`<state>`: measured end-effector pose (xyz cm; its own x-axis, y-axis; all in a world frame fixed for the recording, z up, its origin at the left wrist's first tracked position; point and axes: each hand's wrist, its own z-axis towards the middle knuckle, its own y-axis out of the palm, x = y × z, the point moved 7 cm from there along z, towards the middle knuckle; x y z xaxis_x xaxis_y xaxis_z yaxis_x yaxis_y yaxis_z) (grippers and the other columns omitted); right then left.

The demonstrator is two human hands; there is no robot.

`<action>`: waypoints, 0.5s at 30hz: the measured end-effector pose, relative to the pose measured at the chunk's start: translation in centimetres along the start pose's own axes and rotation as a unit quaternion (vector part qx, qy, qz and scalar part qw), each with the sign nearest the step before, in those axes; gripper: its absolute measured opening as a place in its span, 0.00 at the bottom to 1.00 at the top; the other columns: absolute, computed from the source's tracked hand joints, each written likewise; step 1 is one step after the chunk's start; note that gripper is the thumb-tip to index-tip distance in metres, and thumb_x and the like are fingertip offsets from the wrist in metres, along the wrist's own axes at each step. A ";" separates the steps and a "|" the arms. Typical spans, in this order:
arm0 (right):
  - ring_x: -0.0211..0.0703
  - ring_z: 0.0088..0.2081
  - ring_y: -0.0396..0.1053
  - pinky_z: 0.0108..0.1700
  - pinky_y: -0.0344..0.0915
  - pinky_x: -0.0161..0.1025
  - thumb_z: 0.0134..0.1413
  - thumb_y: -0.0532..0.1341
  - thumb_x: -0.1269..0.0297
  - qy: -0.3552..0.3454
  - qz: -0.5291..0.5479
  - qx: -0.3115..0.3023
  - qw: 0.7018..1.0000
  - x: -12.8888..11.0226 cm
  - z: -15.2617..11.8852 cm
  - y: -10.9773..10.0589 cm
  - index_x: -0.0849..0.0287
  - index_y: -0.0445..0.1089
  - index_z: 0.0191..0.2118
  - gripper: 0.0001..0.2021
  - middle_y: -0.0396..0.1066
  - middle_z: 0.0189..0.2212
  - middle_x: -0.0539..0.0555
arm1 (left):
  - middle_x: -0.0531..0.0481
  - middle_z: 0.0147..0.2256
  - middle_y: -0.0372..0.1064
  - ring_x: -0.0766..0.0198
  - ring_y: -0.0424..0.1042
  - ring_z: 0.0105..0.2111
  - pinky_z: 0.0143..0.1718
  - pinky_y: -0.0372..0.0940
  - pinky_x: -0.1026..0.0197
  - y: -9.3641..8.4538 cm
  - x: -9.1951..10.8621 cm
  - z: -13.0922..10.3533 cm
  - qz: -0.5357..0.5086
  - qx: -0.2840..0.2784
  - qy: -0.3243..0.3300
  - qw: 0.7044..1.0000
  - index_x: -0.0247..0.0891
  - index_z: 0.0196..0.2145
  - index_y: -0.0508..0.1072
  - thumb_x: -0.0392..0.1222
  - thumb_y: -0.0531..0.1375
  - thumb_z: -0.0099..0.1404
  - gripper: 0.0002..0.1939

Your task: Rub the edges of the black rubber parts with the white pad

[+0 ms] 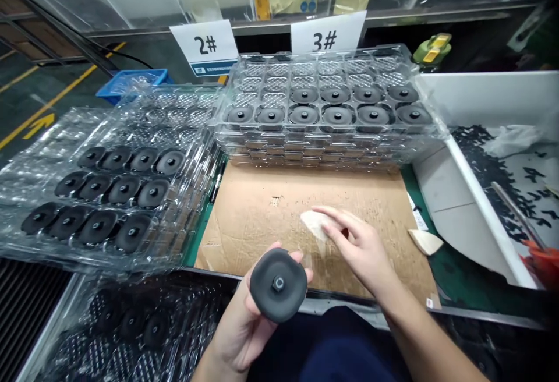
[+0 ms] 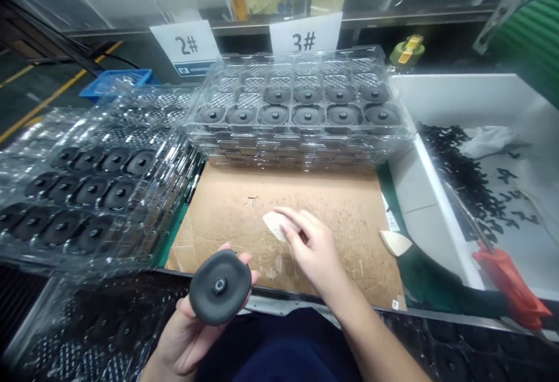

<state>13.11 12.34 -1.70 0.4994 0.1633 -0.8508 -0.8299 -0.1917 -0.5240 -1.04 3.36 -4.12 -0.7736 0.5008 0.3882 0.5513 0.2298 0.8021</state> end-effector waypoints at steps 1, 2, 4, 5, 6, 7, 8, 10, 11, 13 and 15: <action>0.43 0.44 0.66 0.43 0.62 0.41 0.59 0.51 0.65 0.030 0.003 -0.013 0.999 1.6 -0.7 0.7 0.54 0.66 0.49 0.14 0.69 0.45 0.54 | 0.51 0.47 0.71 0.53 0.68 0.47 0.54 0.55 0.54 -0.1 0.0 -0.1 -0.001 0.000 -0.003 1.000 0.48 0.46 0.70 0.44 0.68 0.45 0.27; 0.44 0.44 0.67 0.43 0.64 0.42 0.58 0.51 0.64 0.043 0.005 -0.033 0.999 2.9 -1.7 1.5 0.55 0.66 0.49 0.15 0.70 0.44 0.55 | 0.51 0.46 0.71 0.53 0.68 0.47 0.54 0.56 0.54 -0.2 0.1 -0.1 -0.001 -0.001 -0.002 1.000 0.48 0.45 0.70 0.43 0.68 0.45 0.27; 0.44 0.40 0.70 0.40 0.67 0.42 0.58 0.51 0.65 0.046 0.003 -0.070 0.997 4.6 -3.6 3.1 0.55 0.68 0.48 0.15 0.72 0.39 0.55 | 0.51 0.46 0.71 0.53 0.68 0.47 0.53 0.56 0.54 -0.1 0.2 0.0 -0.005 -0.004 0.001 1.000 0.48 0.45 0.70 0.44 0.68 0.44 0.28; 0.44 0.38 0.70 0.39 0.68 0.42 0.57 0.51 0.65 0.048 0.002 -0.084 0.995 5.2 -4.4 3.7 0.55 0.68 0.47 0.15 0.73 0.37 0.54 | 0.51 0.46 0.71 0.53 0.68 0.47 0.53 0.56 0.54 0.0 0.2 0.0 -0.006 -0.002 -0.002 1.000 0.48 0.45 0.70 0.44 0.68 0.44 0.28; 0.44 0.37 0.71 0.38 0.68 0.42 0.57 0.52 0.65 0.050 0.002 -0.092 0.994 5.6 -5.0 4.0 0.54 0.69 0.47 0.15 0.74 0.36 0.54 | 0.51 0.46 0.71 0.54 0.68 0.47 0.53 0.56 0.55 0.0 0.1 0.1 -0.004 0.003 -0.007 1.000 0.48 0.45 0.69 0.44 0.68 0.43 0.29; 0.44 0.38 0.71 0.39 0.68 0.43 0.56 0.52 0.65 0.054 0.002 -0.093 0.994 5.7 -5.4 4.1 0.55 0.69 0.47 0.14 0.74 0.36 0.54 | 0.50 0.47 0.71 0.55 0.69 0.47 0.53 0.56 0.55 0.1 0.1 0.1 0.000 0.009 -0.013 1.000 0.47 0.45 0.69 0.44 0.68 0.43 0.29; 0.45 0.39 0.71 0.41 0.68 0.44 0.56 0.52 0.65 0.058 0.002 -0.088 0.994 5.7 -5.5 3.9 0.55 0.69 0.47 0.15 0.73 0.38 0.54 | 0.50 0.47 0.71 0.55 0.69 0.47 0.53 0.56 0.56 0.2 0.0 0.2 0.005 0.015 -0.020 1.000 0.47 0.46 0.69 0.44 0.68 0.43 0.29; 0.46 0.44 0.69 0.43 0.67 0.44 0.57 0.52 0.64 0.071 0.004 -0.062 0.996 4.8 -5.2 2.5 0.57 0.67 0.48 0.15 0.71 0.43 0.56 | 0.51 0.46 0.71 0.56 0.69 0.46 0.53 0.56 0.56 0.5 0.0 0.2 0.011 0.012 -0.025 1.000 0.47 0.45 0.69 0.44 0.68 0.44 0.28; 0.46 0.45 0.68 0.43 0.67 0.43 0.57 0.52 0.63 0.073 0.007 -0.037 0.997 3.9 -4.9 1.4 0.57 0.66 0.48 0.15 0.70 0.45 0.56 | 0.51 0.46 0.71 0.55 0.69 0.46 0.52 0.56 0.56 0.8 0.0 0.3 0.012 0.004 -0.023 1.000 0.47 0.45 0.70 0.44 0.68 0.44 0.28; 0.44 0.45 0.68 0.41 0.67 0.39 0.57 0.53 0.64 0.045 0.012 0.026 0.999 0.8 -4.1 -1.0 0.54 0.65 0.49 0.14 0.69 0.46 0.54 | 0.51 0.45 0.72 0.54 0.70 0.44 0.51 0.59 0.55 1.1 -0.2 0.3 0.014 -0.011 -0.018 1.000 0.47 0.45 0.70 0.43 0.68 0.44 0.28; 0.41 0.41 0.68 0.37 0.64 0.37 0.58 0.52 0.66 -0.078 -0.001 0.054 0.996 -3.9 -3.5 -2.5 0.49 0.63 0.51 0.15 0.70 0.43 0.52 | 0.49 0.43 0.73 0.54 0.71 0.43 0.48 0.61 0.56 0.9 -0.5 0.4 0.022 -0.001 -0.011 1.000 0.44 0.45 0.71 0.42 0.68 0.44 0.27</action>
<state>14.09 8.78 2.83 0.4631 0.3126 -0.8293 -0.8553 -0.0878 -0.5107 0.03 3.63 -3.75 -0.7410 0.5292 0.4133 0.5847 0.2060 0.7847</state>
